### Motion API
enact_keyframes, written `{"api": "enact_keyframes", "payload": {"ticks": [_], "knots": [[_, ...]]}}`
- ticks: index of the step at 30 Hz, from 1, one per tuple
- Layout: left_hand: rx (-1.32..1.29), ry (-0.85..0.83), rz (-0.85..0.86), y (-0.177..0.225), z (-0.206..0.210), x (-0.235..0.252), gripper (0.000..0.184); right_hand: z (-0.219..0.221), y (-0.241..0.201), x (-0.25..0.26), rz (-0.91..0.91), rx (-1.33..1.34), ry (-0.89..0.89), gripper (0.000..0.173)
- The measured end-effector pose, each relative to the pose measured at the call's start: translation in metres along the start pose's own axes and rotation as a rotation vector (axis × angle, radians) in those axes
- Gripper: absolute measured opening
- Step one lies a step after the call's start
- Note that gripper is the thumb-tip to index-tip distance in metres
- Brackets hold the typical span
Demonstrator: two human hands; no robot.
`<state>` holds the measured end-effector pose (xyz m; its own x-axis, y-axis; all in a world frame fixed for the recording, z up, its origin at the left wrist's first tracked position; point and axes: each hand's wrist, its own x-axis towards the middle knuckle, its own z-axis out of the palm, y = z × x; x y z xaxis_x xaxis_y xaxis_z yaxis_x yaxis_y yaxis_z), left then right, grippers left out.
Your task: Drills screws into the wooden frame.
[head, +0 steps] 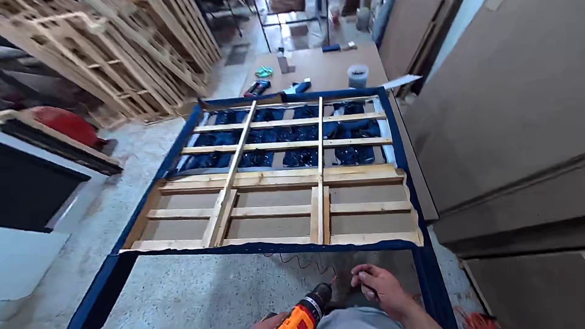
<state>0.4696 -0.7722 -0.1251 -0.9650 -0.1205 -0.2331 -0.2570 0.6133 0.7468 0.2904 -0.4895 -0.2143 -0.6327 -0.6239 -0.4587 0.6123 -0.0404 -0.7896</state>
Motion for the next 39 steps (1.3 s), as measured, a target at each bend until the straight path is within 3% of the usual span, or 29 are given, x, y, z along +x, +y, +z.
{"api": "enact_keyframes", "payload": {"ticks": [4,8,10,15,18,23,28,30,32,39], "knots": [[-0.084,0.11,0.1,-0.009,-0.009,0.019,0.037,0.019,-0.016,0.037,0.005,0.003,-0.046,0.024],[-0.188,0.113,0.006,0.051,-0.037,0.067,0.027,0.026,-0.046,0.088,0.069,0.078,-0.072,0.022],[-0.182,0.168,-0.012,0.061,-0.043,0.092,0.027,0.023,-0.062,0.115,0.097,0.117,-0.129,0.022],[-0.161,0.221,-0.024,0.068,-0.054,0.156,0.029,0.017,-0.106,0.179,0.162,0.19,-0.198,0.019],[-0.124,0.278,0.021,0.05,-0.047,0.183,0.031,0.012,-0.123,0.212,0.192,0.214,-0.195,0.019],[-0.1,0.227,-0.111,0.069,-0.067,0.219,0.031,0.003,-0.124,0.241,0.193,0.355,-0.242,0.023],[-0.141,0.214,-0.002,0.013,-0.073,0.239,0.03,0.01,-0.12,0.263,0.196,0.359,-0.172,0.021],[-0.148,0.16,-0.048,0.004,-0.09,0.249,0.031,0.021,-0.121,0.275,0.215,0.356,-0.124,0.02],[-0.118,0.134,-0.035,-0.03,-0.099,0.249,0.035,0.039,-0.121,0.288,0.256,0.36,-0.062,0.021],[0.081,0.239,-0.03,-0.089,-0.132,0.286,0.041,0.103,-0.105,0.366,0.283,0.377,0.016,0.035]]}}
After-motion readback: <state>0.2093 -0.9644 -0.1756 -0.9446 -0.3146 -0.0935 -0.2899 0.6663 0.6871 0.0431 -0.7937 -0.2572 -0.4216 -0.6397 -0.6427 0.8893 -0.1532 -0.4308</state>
